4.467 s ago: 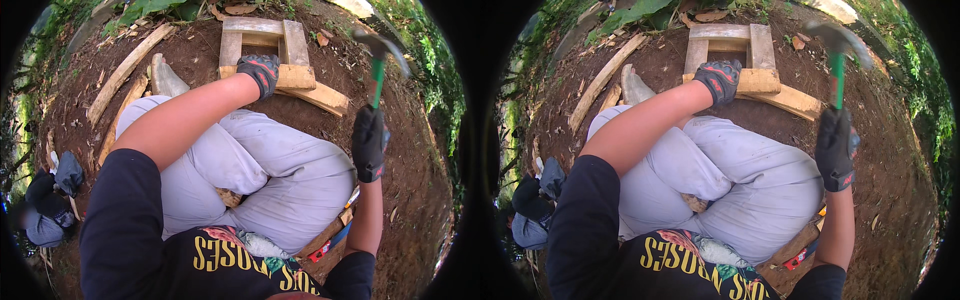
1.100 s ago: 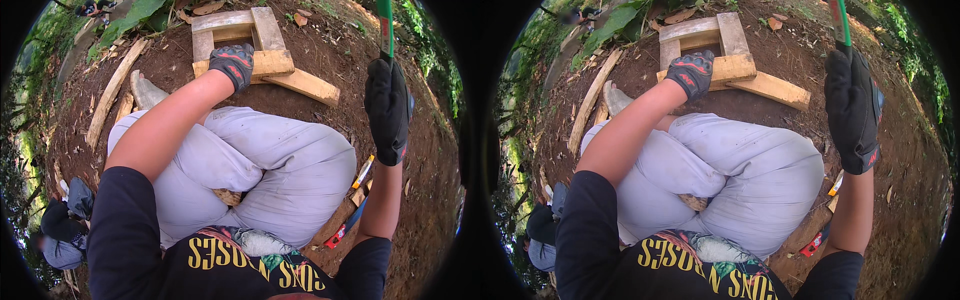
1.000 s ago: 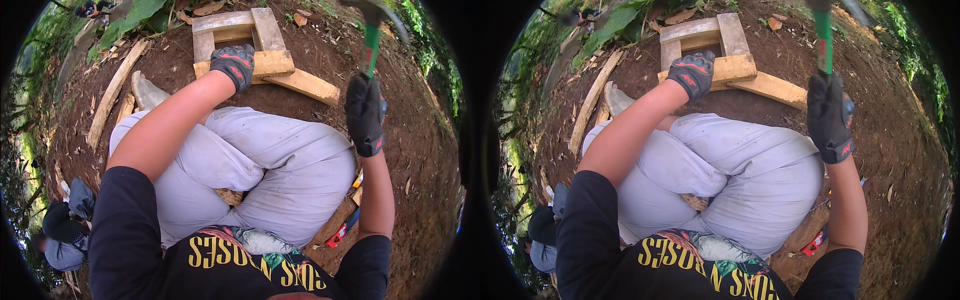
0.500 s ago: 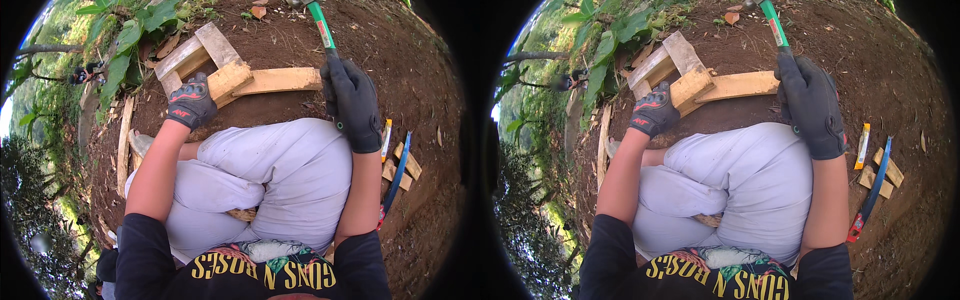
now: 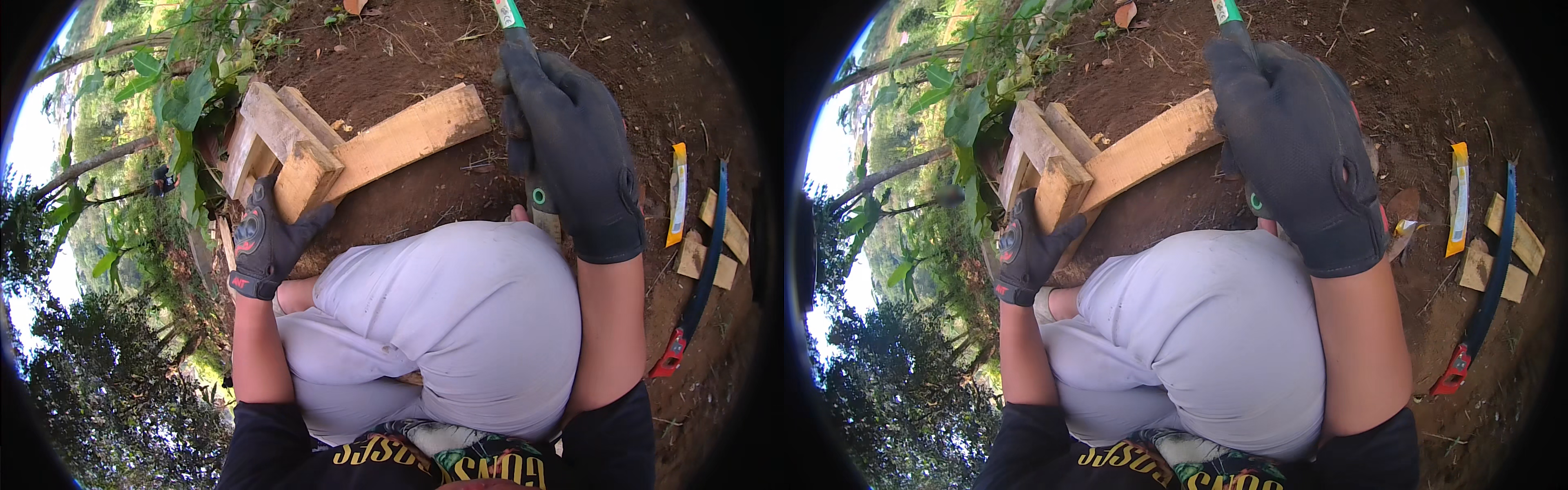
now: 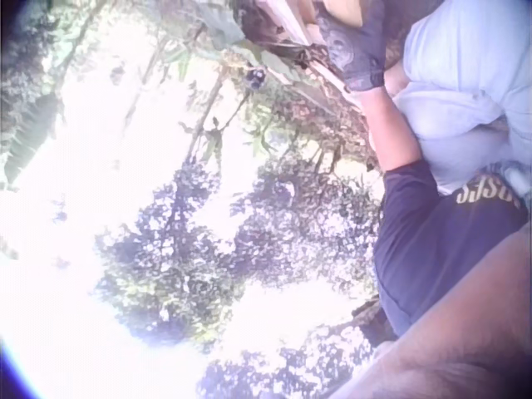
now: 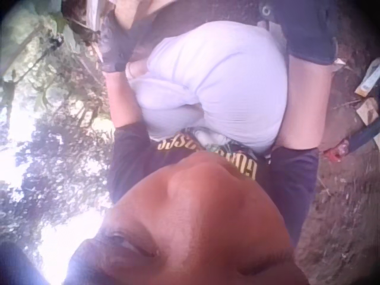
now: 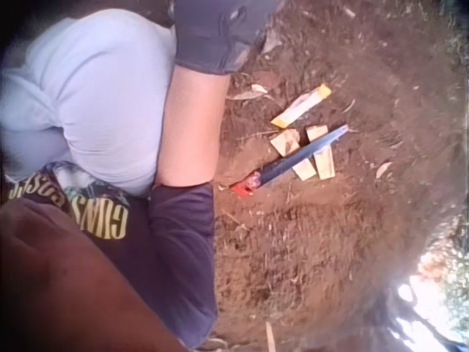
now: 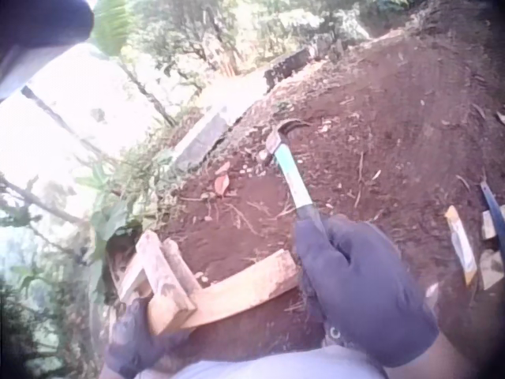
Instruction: The person sits on the ground and uses a hammer to drive nails into a small wooden frame. They repeatedly position the nails and strike them with the hammer to secure the wooden pieces together.
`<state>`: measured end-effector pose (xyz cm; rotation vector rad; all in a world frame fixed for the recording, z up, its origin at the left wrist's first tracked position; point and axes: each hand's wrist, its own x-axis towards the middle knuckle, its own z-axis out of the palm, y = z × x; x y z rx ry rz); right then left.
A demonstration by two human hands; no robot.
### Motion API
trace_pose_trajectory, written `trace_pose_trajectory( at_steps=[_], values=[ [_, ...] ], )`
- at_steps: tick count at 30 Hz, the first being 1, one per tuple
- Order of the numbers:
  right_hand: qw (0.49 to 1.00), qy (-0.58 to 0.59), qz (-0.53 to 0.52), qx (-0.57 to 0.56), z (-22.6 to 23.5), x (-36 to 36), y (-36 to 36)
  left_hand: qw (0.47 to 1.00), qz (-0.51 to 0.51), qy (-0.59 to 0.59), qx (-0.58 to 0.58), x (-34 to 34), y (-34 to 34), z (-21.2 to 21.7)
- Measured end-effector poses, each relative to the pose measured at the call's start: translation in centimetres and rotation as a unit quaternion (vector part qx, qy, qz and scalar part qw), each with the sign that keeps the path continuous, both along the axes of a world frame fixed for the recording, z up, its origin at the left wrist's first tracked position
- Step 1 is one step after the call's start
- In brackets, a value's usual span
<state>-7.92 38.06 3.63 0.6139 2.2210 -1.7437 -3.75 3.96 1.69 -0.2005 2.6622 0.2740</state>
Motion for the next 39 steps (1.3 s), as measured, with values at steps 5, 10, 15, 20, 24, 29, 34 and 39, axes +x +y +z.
trace_pose_trajectory(
  at_steps=[5, 10, 15, 20, 24, 29, 34, 39],
  values=[
    [0.999, 0.043, 0.016, -0.006, -1.0, 0.0, -0.1, 0.996, -0.017, 0.073, -0.043, 0.0, 1.2, -1.6],
    [0.996, 0.082, 0.011, -0.031, -2.1, 0.3, 0.1, 0.998, -0.024, 0.053, -0.032, -0.5, 0.9, -1.7],
    [0.997, 0.07, 0.013, -0.03, -1.9, 0.2, 0.1, 0.997, -0.046, 0.053, -0.038, -0.5, 0.4, -1.9],
    [0.998, 0.063, 0.025, -0.005, -1.5, 0.2, -0.1, 0.996, -0.052, 0.052, -0.048, -0.3, 0.8, -1.8],
    [1.0, 0.023, 0.017, -0.014, -0.9, 0.2, -0.5, 0.996, -0.058, 0.058, -0.025, -0.2, 0.6, -1.8],
    [0.999, -0.041, -0.017, -0.022, 0.3, -0.4, -1.7, 0.993, -0.08, 0.079, -0.023, -0.2, 0.1, -1.7],
    [0.993, -0.095, -0.021, -0.064, 0.3, -0.4, -1.9, 0.998, -0.055, 0.026, -0.015, -0.6, -0.7, -1.6],
    [0.998, -0.059, -0.005, -0.037, -0.4, -0.4, -1.7, 0.996, -0.058, 0.066, 0.024, -0.4, -1.2, -1.9]
  ],
)
